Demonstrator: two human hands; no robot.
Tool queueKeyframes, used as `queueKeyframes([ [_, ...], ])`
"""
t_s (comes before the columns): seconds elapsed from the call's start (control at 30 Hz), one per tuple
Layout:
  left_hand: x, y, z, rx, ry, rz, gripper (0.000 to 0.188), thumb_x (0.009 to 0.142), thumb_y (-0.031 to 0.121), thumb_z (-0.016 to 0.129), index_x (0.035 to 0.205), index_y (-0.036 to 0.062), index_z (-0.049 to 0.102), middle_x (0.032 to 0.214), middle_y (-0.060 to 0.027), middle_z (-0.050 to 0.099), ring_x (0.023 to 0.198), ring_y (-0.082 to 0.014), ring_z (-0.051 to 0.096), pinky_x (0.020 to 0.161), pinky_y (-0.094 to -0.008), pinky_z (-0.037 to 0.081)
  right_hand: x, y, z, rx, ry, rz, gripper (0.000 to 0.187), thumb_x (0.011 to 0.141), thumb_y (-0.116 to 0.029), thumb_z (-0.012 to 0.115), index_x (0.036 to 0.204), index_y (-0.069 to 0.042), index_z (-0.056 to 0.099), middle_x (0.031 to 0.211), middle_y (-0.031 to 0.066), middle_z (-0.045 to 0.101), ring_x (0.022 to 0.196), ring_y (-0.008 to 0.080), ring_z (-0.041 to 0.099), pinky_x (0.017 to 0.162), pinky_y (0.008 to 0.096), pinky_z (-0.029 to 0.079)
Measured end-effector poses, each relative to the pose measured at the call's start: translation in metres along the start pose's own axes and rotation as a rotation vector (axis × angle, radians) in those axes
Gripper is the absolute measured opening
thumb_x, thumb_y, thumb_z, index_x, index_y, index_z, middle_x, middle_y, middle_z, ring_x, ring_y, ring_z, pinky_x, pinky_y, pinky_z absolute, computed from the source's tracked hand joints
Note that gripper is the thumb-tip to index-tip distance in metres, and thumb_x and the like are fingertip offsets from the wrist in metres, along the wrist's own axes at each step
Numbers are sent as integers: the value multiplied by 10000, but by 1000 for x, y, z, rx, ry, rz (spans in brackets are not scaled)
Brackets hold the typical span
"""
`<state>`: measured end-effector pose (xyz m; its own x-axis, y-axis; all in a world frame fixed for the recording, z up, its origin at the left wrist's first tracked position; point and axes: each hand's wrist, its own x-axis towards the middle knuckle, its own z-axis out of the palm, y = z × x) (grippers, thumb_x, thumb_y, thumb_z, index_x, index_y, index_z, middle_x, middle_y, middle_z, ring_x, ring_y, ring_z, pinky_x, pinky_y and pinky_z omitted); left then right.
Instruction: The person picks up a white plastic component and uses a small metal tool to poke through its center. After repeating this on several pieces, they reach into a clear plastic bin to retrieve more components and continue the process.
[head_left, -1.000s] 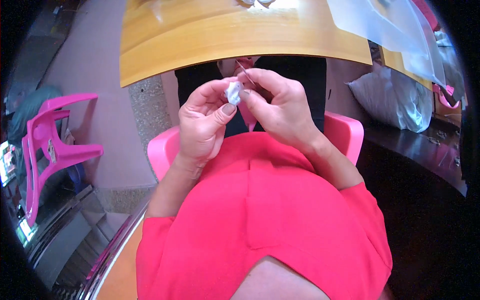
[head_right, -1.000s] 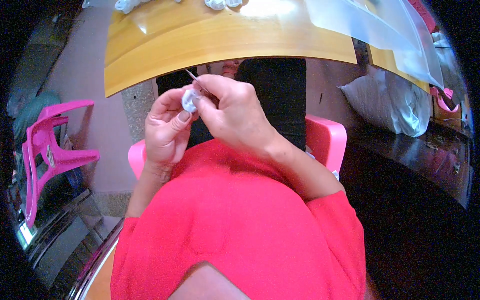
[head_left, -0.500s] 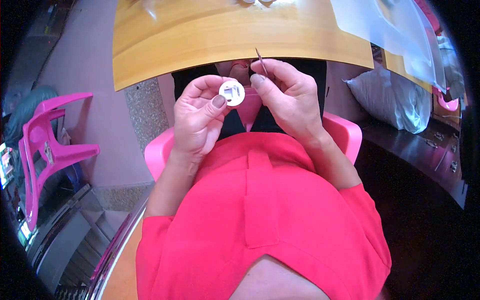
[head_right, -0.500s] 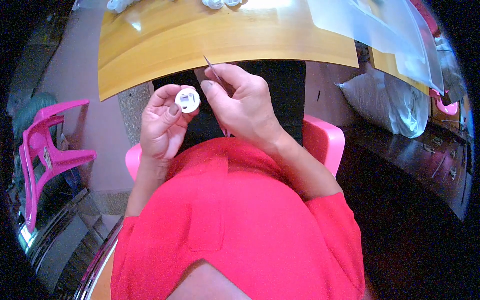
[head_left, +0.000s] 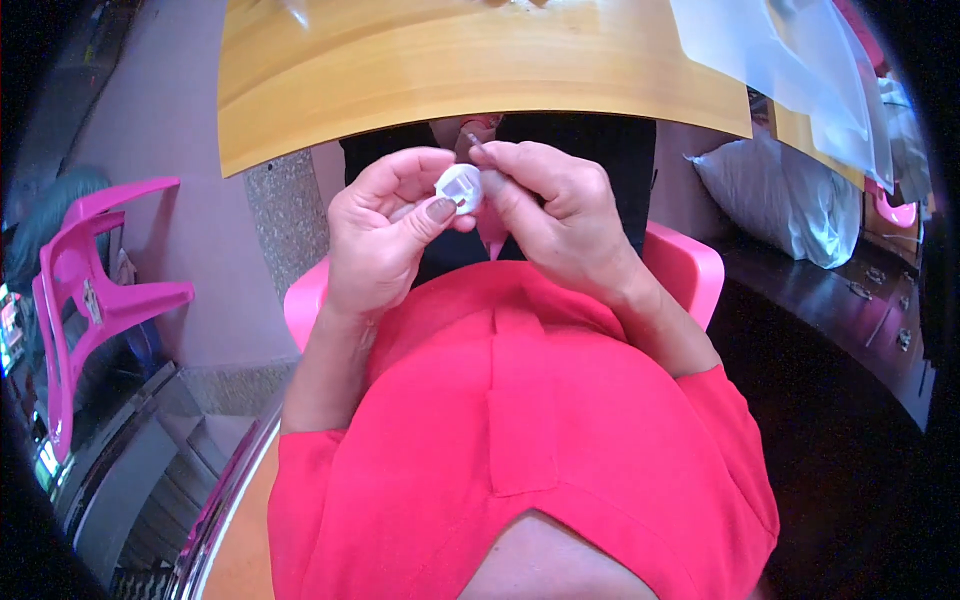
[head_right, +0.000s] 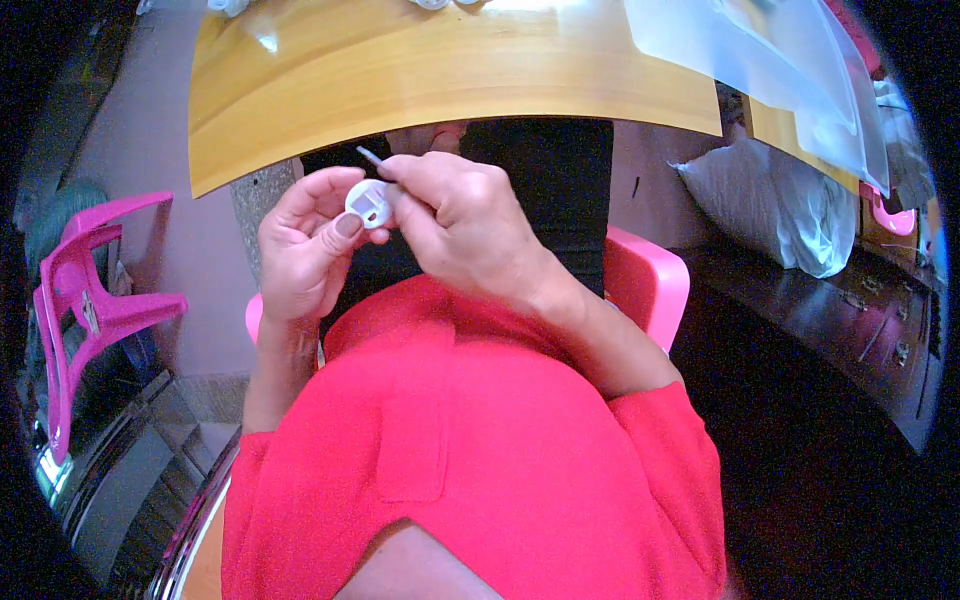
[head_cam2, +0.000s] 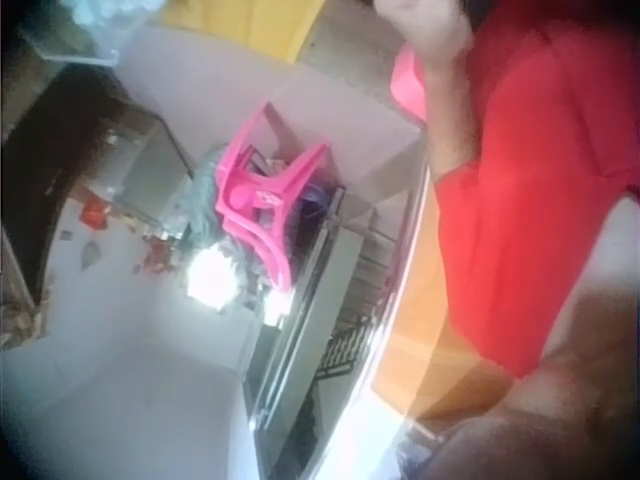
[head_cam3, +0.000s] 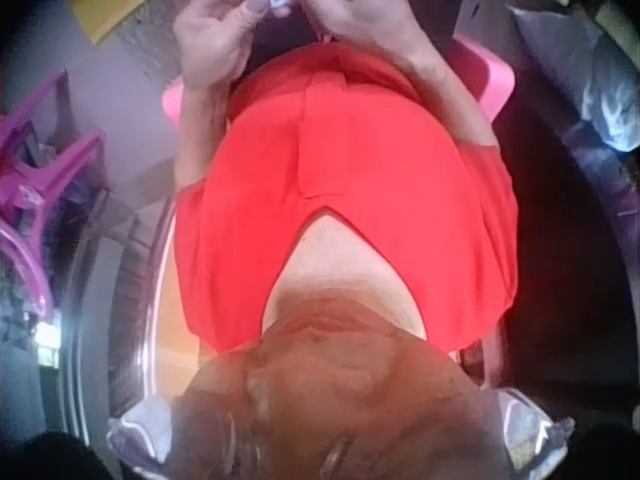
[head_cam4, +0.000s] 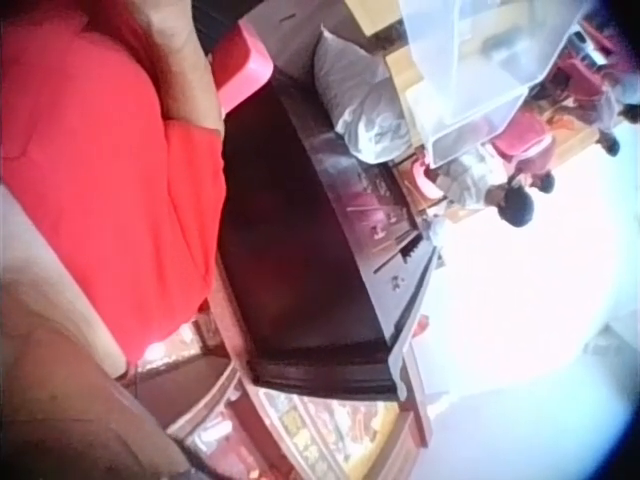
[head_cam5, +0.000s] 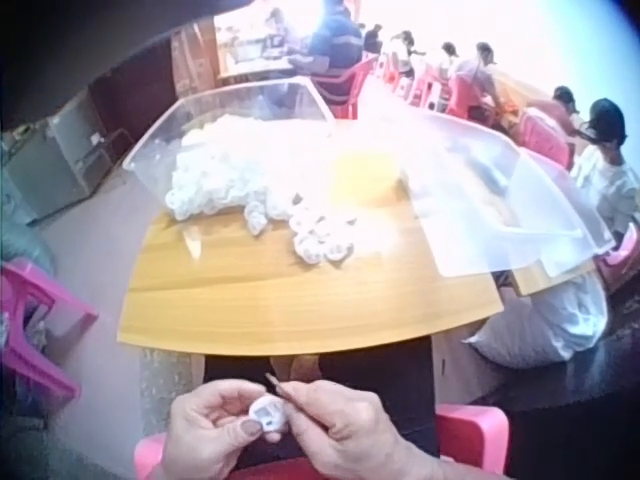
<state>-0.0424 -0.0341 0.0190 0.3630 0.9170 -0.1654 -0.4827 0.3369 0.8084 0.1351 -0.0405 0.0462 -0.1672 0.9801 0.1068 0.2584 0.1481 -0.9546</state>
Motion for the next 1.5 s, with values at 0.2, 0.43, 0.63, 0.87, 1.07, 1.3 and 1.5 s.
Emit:
queueKeyframes([
  [0.2,1,-5,-11,-27,-28,114,399,841,-55,608,1231,-41,522,1078,-171,629,950,-225,634,819,-338,548,-15,3,-11,-285,-133,-174,278,783,13,572,1060,38,572,712,183,595,631,347,617,547,396,496],
  [0.43,-3,-4,-10,17,-12,125,349,837,-47,623,1181,-53,561,1054,-159,640,902,-196,639,809,-304,540,-14,2,-8,-454,-201,-236,390,738,2,590,1126,13,556,662,146,572,559,311,595,478,397,478],
  [0.63,-5,-5,-9,31,-2,105,344,836,-46,627,1175,-55,566,1041,-153,646,876,-183,640,805,-289,536,-14,2,-8,-571,-232,-245,393,741,-37,594,1131,-1,565,652,131,569,552,294,594,475,389,481],
  [0.87,-5,-8,-12,20,2,85,337,841,-46,621,1174,-52,570,1038,-149,647,867,-178,639,805,-285,533,-11,2,-9,-503,-260,-178,454,710,106,568,1151,0,582,684,129,579,585,264,607,511,333,483],
  [1.07,-4,-10,-16,88,-33,123,323,853,-32,612,1173,-53,570,1037,-147,647,876,-180,636,808,-290,529,-6,11,-6,-206,-243,-111,437,731,139,512,1139,9,598,733,134,609,618,242,620,553,293,489],
  [1.3,-1,-13,-13,-57,-1,85,336,870,-23,592,1202,-47,549,1079,-158,633,915,-193,635,829,-317,536,-6,5,-7,-284,-196,-133,277,771,19,551,1046,15,586,751,200,603,684,360,621,568,423,493],
  [1.5,-3,-12,-9,-126,44,53,321,896,-12,555,1215,-45,539,1109,-171,619,973,-218,627,862,-350,541,-11,0,-4,-540,-211,-112,367,755,-23,553,1117,38,553,794,197,617,666,354,621,559,426,512],
])
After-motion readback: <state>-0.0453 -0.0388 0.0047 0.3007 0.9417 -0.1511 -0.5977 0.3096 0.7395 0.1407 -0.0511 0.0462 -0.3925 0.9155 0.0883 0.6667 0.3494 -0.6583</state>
